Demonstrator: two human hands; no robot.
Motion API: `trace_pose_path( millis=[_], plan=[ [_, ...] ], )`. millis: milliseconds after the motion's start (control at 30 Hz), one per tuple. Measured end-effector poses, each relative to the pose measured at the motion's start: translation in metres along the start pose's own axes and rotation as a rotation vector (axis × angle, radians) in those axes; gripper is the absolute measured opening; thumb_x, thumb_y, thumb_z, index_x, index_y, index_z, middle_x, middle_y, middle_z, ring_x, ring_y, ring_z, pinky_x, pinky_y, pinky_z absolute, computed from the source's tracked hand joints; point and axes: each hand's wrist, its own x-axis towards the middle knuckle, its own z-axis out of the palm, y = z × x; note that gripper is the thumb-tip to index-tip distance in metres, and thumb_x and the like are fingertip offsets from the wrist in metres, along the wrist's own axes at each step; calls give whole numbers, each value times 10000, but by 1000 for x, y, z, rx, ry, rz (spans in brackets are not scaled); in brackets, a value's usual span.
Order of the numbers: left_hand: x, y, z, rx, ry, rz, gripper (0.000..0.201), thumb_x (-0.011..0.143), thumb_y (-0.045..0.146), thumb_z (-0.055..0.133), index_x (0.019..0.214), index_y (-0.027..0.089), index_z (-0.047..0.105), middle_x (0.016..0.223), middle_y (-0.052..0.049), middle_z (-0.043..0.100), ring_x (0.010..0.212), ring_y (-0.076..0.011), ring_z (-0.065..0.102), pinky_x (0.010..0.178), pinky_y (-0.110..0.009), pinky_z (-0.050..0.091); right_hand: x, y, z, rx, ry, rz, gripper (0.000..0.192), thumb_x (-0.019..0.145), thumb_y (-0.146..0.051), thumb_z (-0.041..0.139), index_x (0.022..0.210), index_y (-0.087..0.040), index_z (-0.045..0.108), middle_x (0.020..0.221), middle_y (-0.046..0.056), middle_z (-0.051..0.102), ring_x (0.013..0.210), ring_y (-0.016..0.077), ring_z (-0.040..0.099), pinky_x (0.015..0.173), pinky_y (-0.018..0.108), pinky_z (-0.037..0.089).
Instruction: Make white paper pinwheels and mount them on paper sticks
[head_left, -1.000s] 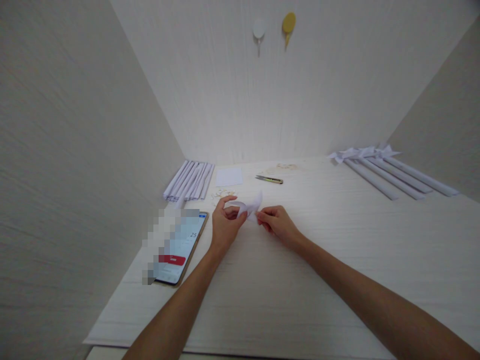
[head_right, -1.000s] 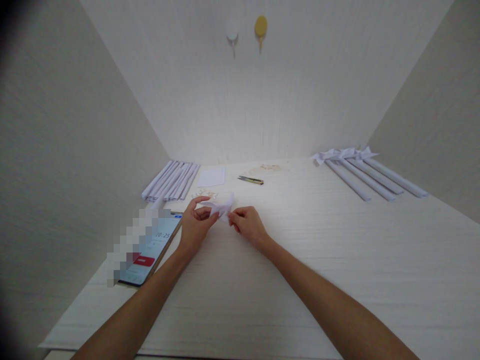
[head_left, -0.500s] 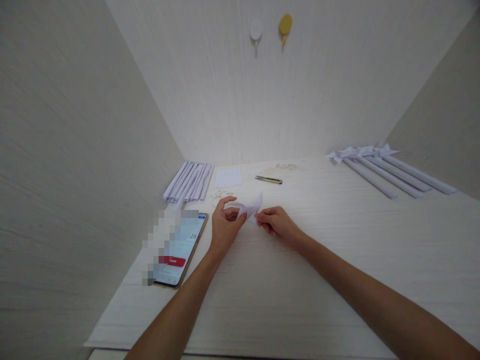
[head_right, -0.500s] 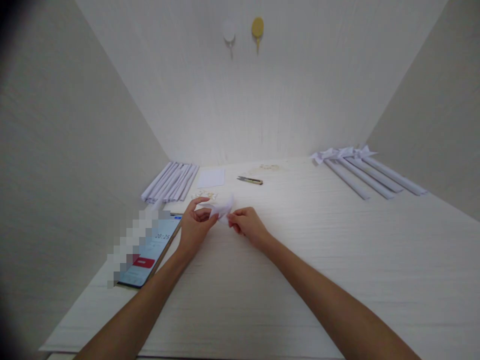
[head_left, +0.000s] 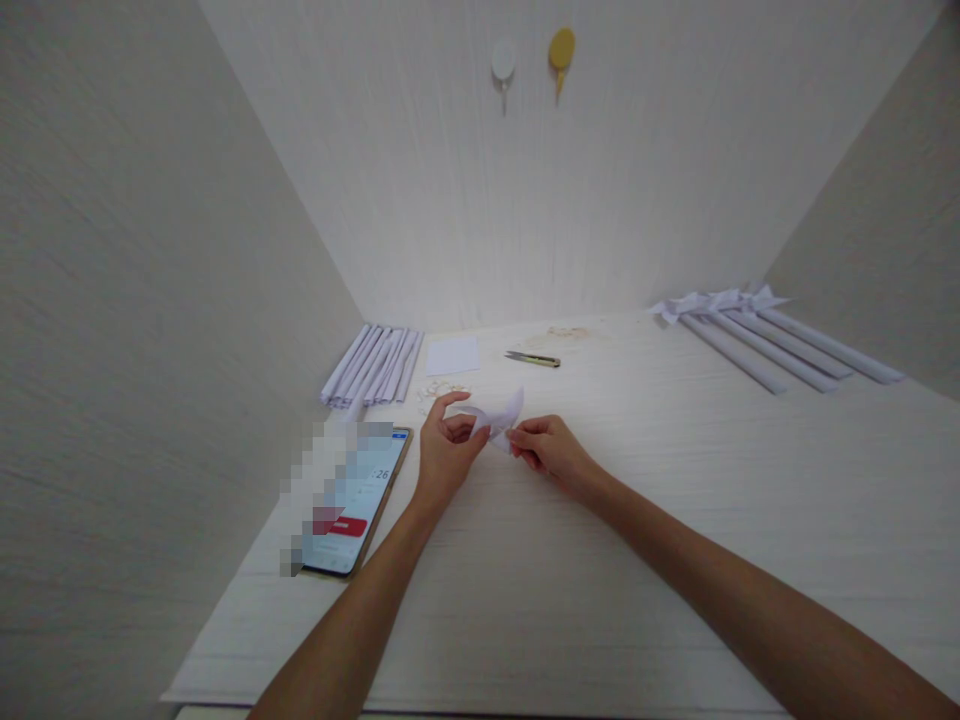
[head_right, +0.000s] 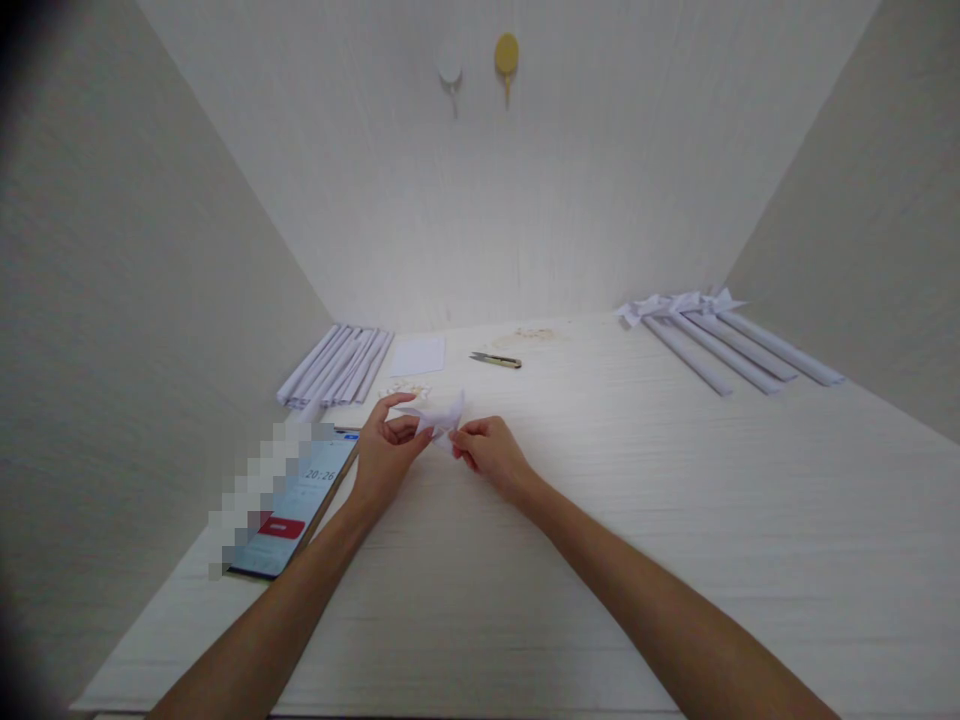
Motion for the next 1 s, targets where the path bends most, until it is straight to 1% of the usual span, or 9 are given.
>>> trace_pose_path(
  millis=[100, 167, 200, 267, 333, 433, 633, 833, 1000],
  plan=[
    [0, 0, 0, 10, -19, -13, 429, 550, 126, 619, 924, 175, 415, 542, 62, 593, 498, -75, 546, 532, -179, 411, -4, 2, 2, -349, 157, -225, 259, 708, -200, 459, 455, -153, 489, 399, -16, 451, 394, 90, 378, 434, 223, 244],
    [0, 0, 0, 13, -28, -14, 425, 546, 132, 623, 914, 177, 415, 546, 61, 596, 509, -79, 553, 541, -183, 415, -7, 4, 4, -570, 228, -353, 242, 722, -179, 451, 494, -148, 526, 482, 23, 539, 445, 109, 429, 465, 235, 253],
    [1, -1, -1, 12, -28, -12, 423, 547, 136, 624, 911, 178, 414, 554, 57, 601, 517, -82, 559, 546, -186, 418, -9, 5, 4, -642, 244, -393, 235, 733, -175, 442, 523, -147, 543, 522, 39, 569, 463, 117, 448, 475, 240, 258],
    [2, -1, 0, 6, -20, -12, 420, 546, 143, 624, 906, 179, 411, 564, 51, 608, 523, -88, 565, 547, -191, 421, -10, 6, 5, -711, 249, -426, 226, 745, -172, 433, 561, -148, 563, 569, 59, 600, 483, 127, 472, 487, 243, 268],
    [2, -1, 0, -8, -15, -18, 420, 543, 146, 625, 902, 181, 410, 565, 48, 611, 520, -92, 568, 542, -194, 421, -10, 6, 5, -702, 259, -422, 227, 746, -173, 437, 559, -149, 563, 562, 56, 601, 478, 125, 470, 488, 240, 271],
    [3, -2, 0, -35, -19, -24, 420, 543, 152, 628, 900, 184, 409, 551, 53, 605, 510, -90, 563, 532, -190, 416, -8, 7, 5, -593, 267, -388, 244, 738, -177, 450, 515, -147, 547, 492, 27, 560, 440, 105, 427, 469, 226, 262],
    [3, -4, -1, -59, -25, -12, 413, 553, 154, 633, 903, 179, 415, 553, 50, 603, 518, -83, 555, 534, -186, 408, -2, 6, 3, -325, 195, -271, 250, 702, -173, 470, 457, -142, 509, 430, -18, 476, 425, 81, 394, 453, 196, 269],
    [3, -5, 0, -76, -19, -34, 431, 552, 164, 643, 921, 181, 421, 562, 50, 605, 536, -93, 561, 556, -204, 414, -4, 4, 5, -334, 235, -266, 255, 696, -189, 468, 445, -141, 480, 424, -26, 428, 419, 77, 370, 450, 203, 247],
    [2, -4, 1, -79, 7, -50, 387, 568, 184, 638, 906, 172, 450, 563, 54, 600, 500, -68, 532, 511, -169, 380, -4, 5, 7, -365, 295, -293, 274, 688, -190, 470, 420, -144, 440, 415, -30, 394, 414, 71, 339, 445, 205, 229]
  ],
)
